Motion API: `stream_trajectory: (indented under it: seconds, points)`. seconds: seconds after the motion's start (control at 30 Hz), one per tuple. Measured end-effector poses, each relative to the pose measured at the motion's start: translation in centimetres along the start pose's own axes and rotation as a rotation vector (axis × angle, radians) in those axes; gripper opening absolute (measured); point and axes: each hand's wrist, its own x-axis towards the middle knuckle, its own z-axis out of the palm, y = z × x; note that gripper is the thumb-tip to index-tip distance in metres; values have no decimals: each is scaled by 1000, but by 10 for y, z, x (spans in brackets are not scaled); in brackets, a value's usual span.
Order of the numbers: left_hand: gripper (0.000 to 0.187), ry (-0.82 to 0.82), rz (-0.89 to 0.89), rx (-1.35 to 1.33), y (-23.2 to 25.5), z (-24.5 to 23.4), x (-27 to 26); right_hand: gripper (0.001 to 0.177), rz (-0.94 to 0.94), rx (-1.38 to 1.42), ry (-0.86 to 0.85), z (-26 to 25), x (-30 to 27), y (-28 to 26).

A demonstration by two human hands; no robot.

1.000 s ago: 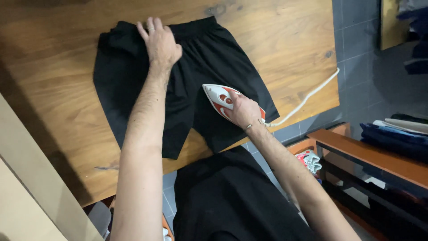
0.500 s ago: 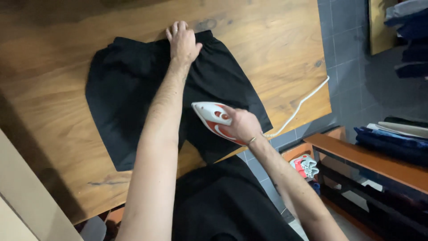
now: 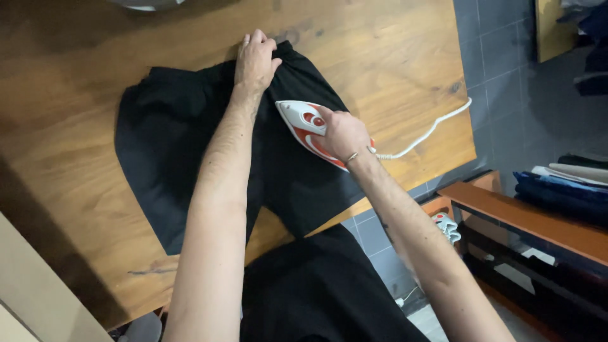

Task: Ironing and folding a pair of black shorts on a wooden table

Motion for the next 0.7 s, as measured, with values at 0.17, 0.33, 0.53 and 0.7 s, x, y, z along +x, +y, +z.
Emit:
stream_trajectory:
  seconds: [0.17, 0.33, 0.53, 0.7]
  points:
    - [30, -10, 8, -98, -21, 13, 8, 60, 70, 52, 20, 18, 18, -6]
    - [29, 37, 19, -144, -30, 22, 12, 58, 63, 24, 81, 29, 32, -3]
    - [36, -39, -35, -225, -26, -6, 11, 52, 182, 147, 107, 17, 44, -1]
    - [65, -178, -34, 179, -14, -83, -19, 56, 118, 61, 76, 16, 45, 3]
